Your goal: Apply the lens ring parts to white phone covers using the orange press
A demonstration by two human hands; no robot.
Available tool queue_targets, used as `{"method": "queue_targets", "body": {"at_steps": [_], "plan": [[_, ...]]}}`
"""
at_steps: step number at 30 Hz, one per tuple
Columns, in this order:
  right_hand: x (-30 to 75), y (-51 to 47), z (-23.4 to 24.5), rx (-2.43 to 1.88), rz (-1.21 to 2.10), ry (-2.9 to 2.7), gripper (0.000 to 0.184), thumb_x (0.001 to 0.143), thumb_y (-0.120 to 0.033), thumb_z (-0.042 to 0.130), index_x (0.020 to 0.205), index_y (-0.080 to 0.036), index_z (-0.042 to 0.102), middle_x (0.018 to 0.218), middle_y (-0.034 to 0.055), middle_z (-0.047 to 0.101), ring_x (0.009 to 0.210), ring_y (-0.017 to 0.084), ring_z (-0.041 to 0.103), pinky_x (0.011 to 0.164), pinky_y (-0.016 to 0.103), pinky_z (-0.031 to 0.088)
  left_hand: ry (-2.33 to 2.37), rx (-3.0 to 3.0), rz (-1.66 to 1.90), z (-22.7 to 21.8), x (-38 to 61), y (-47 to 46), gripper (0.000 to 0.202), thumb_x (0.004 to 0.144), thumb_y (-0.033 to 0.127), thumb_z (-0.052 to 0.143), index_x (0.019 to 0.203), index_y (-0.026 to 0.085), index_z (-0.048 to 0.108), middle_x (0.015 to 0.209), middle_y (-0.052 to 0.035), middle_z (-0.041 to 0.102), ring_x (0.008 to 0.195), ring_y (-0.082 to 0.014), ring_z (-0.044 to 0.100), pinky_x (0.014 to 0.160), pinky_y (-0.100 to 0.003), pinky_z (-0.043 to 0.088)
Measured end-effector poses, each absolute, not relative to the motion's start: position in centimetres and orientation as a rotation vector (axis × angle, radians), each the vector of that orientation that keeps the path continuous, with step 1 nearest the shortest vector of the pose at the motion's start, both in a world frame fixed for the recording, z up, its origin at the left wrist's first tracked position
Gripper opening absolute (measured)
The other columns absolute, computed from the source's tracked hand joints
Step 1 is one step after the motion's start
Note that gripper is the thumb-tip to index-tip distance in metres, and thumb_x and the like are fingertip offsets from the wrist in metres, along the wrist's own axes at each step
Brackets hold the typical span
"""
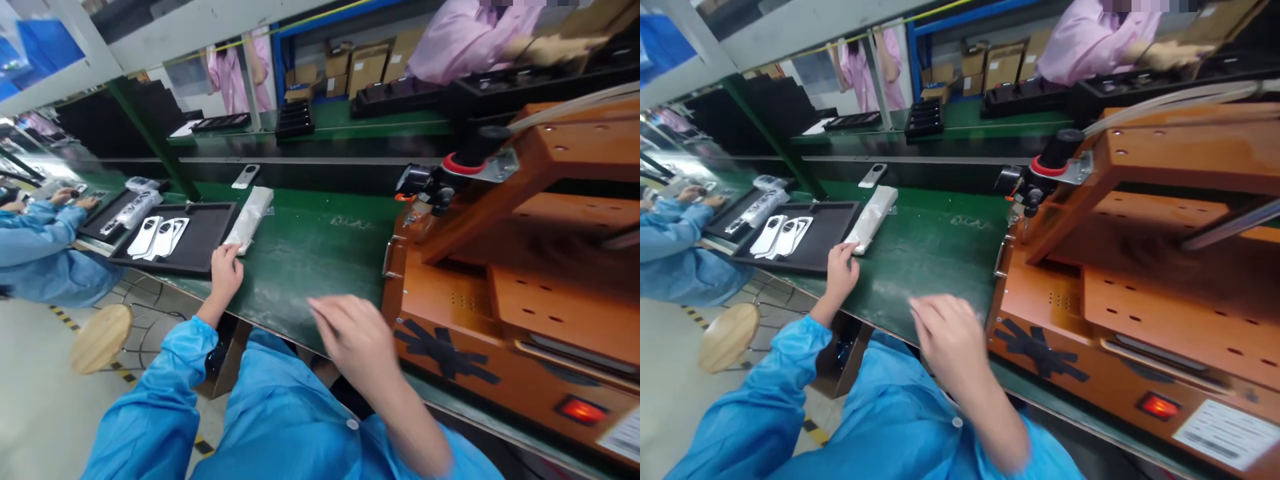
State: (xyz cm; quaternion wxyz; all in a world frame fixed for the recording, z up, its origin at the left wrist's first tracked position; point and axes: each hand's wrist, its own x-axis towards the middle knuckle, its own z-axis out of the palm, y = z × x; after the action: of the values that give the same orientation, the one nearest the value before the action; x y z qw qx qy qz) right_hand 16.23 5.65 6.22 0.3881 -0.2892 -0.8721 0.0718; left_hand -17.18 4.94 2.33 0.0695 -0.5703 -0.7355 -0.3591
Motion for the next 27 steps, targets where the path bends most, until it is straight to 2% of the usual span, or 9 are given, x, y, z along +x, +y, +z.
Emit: {"method": "queue_targets", "body": {"at_steps": [3,6,9,11,14,18,23,27], "plan": [[7.1,9.2,6.5,-0.777,0.332,-2.395,0.028,0.113,-0.022,0.053,0.12,-0.022,0.08,0.114,0.008,0.082,0.104,0.02,0.075,0.093,0.032,0.053,-2.207,-1.688,-1.163,0.7,-16.6,3.2,0.034,0.088,0.011,0.053,0.112,0.02,0.076,0.099,-0.009,0.065,0.086,-0.0229,0.066,0.084,-0.038,0.058],[-1.2,13.5,7.0,-0.774,0.35,-2.596,0.036,0.111,-0.016,0.048,0.136,-0.018,0.073,0.132,0.0116,0.078,0.121,0.023,0.071,0.102,0.034,0.051,-2.222,-1.618,-1.275,-0.4,-17.1,2.3,0.027,0.085,0.01,0.053,0.096,0.021,0.075,0.089,-0.0047,0.062,0.068,-0.017,0.058,0.068,-0.031,0.053],[-5.8,15.9,6.7,-0.708,0.275,-2.678,0.043,0.106,-0.008,0.047,0.144,-0.007,0.065,0.146,0.0214,0.068,0.134,0.026,0.064,0.111,0.037,0.046,-2.251,-1.536,-1.395,-1.1,-17.7,2.5,0.025,0.083,0.009,0.052,0.088,0.021,0.073,0.089,-0.004,0.065,0.066,-0.0151,0.058,0.067,-0.029,0.052],[-6.9,16.2,6.0,-0.659,0.216,-2.753,0.038,0.103,-0.006,0.048,0.136,-0.001,0.067,0.139,0.0264,0.069,0.131,0.029,0.064,0.109,0.04,0.047,-2.274,-1.514,-1.463,-1.5,-17.9,2.8,0.025,0.082,0.009,0.053,0.086,0.021,0.074,0.089,-0.0033,0.067,0.063,-0.0136,0.057,0.065,-0.028,0.051],[-6.7,15.9,5.0,-0.602,0.119,-2.827,0.036,0.104,-0.007,0.043,0.127,0.002,0.069,0.128,0.029,0.071,0.122,0.033,0.065,0.099,0.042,0.049,-2.293,-1.504,-1.548,-1.9,-17.9,3.2,0.024,0.08,0.009,0.055,0.084,0.021,0.075,0.09,-0.0027,0.069,0.061,-0.0123,0.055,0.064,-0.027,0.05],[-5.6,15.9,4.5,-0.562,0.033,-2.841,0.037,0.107,-0.008,0.039,0.126,-0.001,0.069,0.123,0.0249,0.074,0.113,0.031,0.067,0.094,0.041,0.048,-2.294,-1.501,-1.621,-1.9,-17.9,3.3,0.024,0.08,0.01,0.055,0.085,0.021,0.076,0.09,-0.0026,0.069,0.06,-0.012,0.054,0.063,-0.027,0.049],[-4.5,16.6,5.5,-0.609,0.002,-2.785,0.035,0.109,-0.006,0.04,0.11,-0.008,0.075,0.107,0.0168,0.08,0.099,0.024,0.071,0.093,0.039,0.046,-2.28,-1.528,-1.627,-1.3,-18.1,3.6,0.022,0.081,0.011,0.055,0.084,0.021,0.075,0.087,-0.0025,0.067,0.06,-0.012,0.053,0.061,-0.026,0.048],[-1.3,14.9,5.8,-0.721,-0.001,-2.689,0.035,0.111,-0.008,0.041,0.112,-0.009,0.076,0.109,0.0155,0.081,0.1,0.024,0.074,0.088,0.038,0.048,-2.283,-1.568,-1.586,-0.7,-18.0,3.3,0.021,0.083,0.014,0.055,0.086,0.021,0.075,0.085,-0.003,0.067,0.062,-0.0129,0.057,0.062,-0.026,0.049]]}}
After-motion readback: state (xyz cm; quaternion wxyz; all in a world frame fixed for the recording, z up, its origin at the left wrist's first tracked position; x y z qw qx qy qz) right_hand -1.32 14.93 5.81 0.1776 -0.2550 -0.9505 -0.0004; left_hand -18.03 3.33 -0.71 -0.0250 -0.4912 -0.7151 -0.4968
